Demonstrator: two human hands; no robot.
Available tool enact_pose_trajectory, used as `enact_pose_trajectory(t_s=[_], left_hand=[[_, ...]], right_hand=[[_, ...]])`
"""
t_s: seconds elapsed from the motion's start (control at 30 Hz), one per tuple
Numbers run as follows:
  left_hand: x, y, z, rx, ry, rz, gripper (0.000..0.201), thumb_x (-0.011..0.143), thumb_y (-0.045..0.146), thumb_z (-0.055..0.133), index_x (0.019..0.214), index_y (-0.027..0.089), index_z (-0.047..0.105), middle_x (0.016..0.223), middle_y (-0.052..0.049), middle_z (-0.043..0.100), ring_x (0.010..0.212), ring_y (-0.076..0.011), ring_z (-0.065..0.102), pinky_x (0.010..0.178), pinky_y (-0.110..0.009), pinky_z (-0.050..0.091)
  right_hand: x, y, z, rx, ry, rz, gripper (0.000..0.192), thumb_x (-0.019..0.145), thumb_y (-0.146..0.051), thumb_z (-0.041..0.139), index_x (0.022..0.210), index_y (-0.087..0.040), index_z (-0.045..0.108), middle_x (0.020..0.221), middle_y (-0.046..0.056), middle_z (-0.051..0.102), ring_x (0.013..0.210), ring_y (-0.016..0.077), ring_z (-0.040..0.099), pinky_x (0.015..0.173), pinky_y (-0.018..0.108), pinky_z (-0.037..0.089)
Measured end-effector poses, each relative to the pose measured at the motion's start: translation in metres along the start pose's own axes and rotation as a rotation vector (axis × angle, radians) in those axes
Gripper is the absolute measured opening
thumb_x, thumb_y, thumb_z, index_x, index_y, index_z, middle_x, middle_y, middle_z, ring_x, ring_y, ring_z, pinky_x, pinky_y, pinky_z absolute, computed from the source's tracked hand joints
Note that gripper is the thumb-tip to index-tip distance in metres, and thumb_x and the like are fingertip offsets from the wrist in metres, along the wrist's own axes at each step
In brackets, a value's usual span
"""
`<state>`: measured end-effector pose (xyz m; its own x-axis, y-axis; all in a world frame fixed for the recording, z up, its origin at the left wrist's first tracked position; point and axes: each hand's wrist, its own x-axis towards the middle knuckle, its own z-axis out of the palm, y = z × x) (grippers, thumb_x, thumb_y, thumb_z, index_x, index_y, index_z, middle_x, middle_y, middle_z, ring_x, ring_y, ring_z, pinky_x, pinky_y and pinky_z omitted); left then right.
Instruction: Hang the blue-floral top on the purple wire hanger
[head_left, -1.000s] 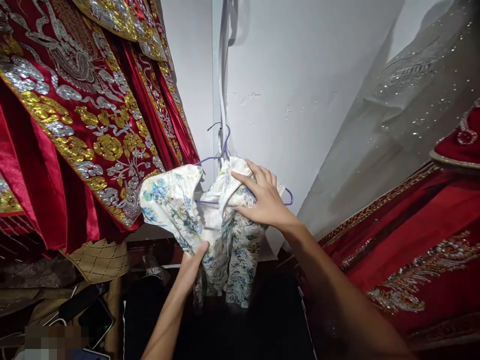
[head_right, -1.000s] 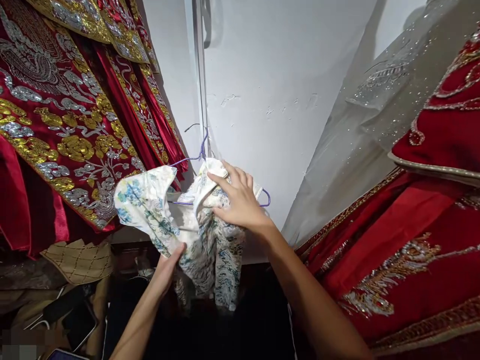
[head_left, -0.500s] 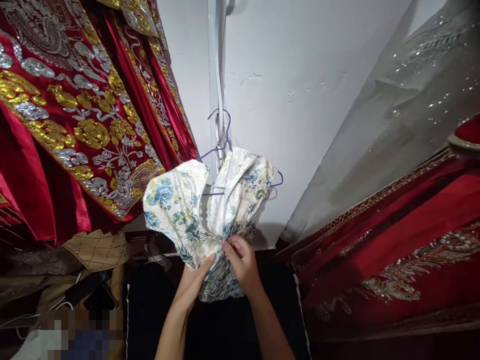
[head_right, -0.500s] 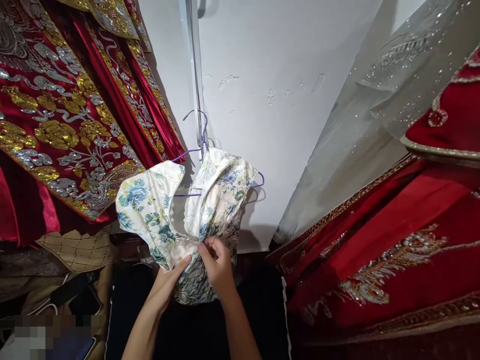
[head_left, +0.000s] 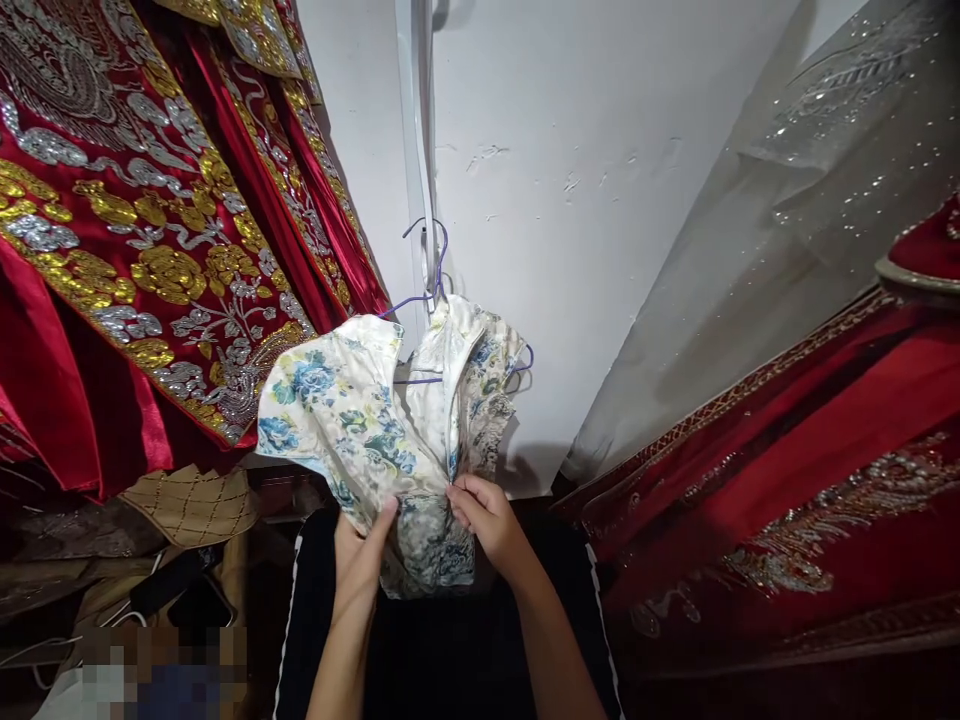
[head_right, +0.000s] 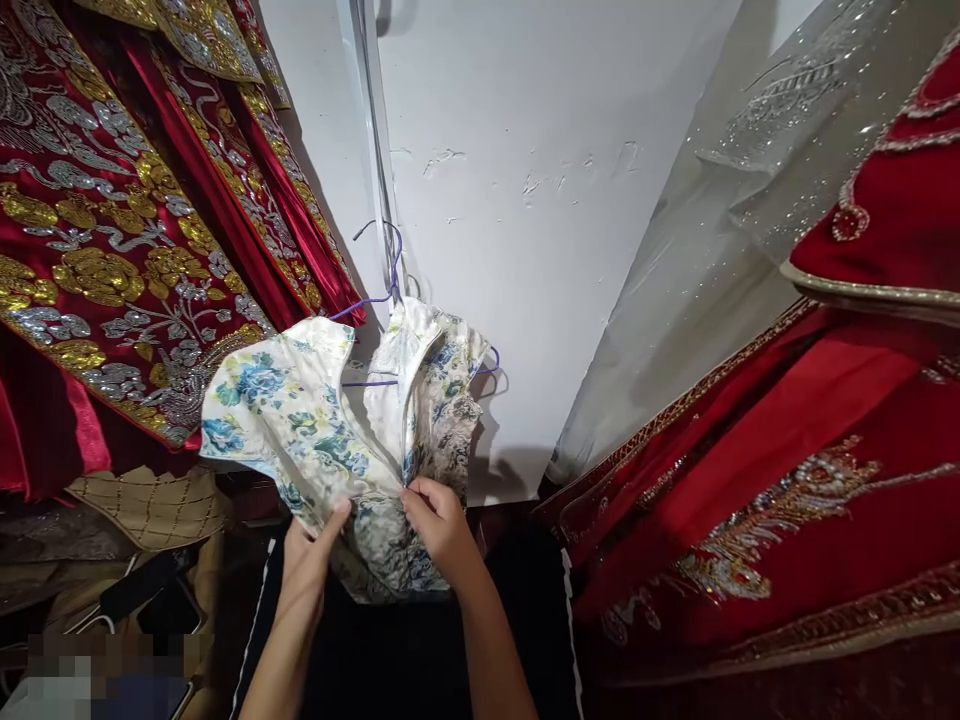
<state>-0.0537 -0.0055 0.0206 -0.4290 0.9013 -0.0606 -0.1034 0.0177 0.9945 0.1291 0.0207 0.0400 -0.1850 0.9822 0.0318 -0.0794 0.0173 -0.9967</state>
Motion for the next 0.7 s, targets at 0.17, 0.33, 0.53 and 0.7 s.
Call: enact_pose_trajectory(t_s=[0.17, 0.33, 0.53, 0.7], left_hand=[[-0.004, -0.019, 0.005, 0.278, 0.149, 0.341, 0.073, 0.076, 0.041, 0.077, 0.14, 0.023, 0.046, 0.139, -0.014, 0.052, 0.129, -0.0302, 0.052, 0.112, -0.042, 0.039], [-0.021, -0.02, 0.029, 0.237, -0.323, 0.271, 0.03, 0.085, 0.03, 0.063, 0.113, 0.021, 0.059, 0.091, -0.003, 0.065, 0.084, -0.0199, 0.063, 0.076, -0.028, 0.05], [-0.012, -0.01, 0.043, 0.462, -0.425, 0.523, 0.015, 0.093, 0.025, 0.048, 0.079, 0.022, 0.05, 0.076, -0.001, 0.051, 0.07, -0.0168, 0.051, 0.066, -0.026, 0.04], [-0.001, 0.006, 0.046, 0.78, -0.559, 0.594, 0.009, 0.091, 0.017, 0.045, 0.085, 0.023, 0.05, 0.083, -0.003, 0.056, 0.071, -0.0176, 0.054, 0.065, -0.027, 0.036]], right_hand=[[-0.002, 0.002, 0.007, -0.064, -0.091, 0.014, 0.034, 0.089, -0.041, 0.059, 0.063, -0.019, 0.06, 0.051, -0.002, 0.05, 0.05, 0.0117, 0.041, 0.051, 0.026, 0.028], [-0.007, 0.001, 0.021, 0.027, -0.2, 0.08, 0.029, 0.085, -0.038, 0.06, 0.072, -0.016, 0.073, 0.054, 0.002, 0.064, 0.044, 0.0103, 0.042, 0.048, 0.025, 0.027], [0.016, -0.048, 0.002, 0.134, 0.006, 0.068, 0.031, 0.084, -0.041, 0.064, 0.076, -0.013, 0.073, 0.049, 0.0, 0.059, 0.039, 0.007, 0.033, 0.041, 0.023, 0.021], [0.067, -0.146, -0.019, 0.272, 0.077, -0.163, 0.029, 0.076, -0.042, 0.077, 0.076, -0.014, 0.07, 0.055, -0.002, 0.056, 0.043, 0.0049, 0.037, 0.037, 0.02, 0.022]])
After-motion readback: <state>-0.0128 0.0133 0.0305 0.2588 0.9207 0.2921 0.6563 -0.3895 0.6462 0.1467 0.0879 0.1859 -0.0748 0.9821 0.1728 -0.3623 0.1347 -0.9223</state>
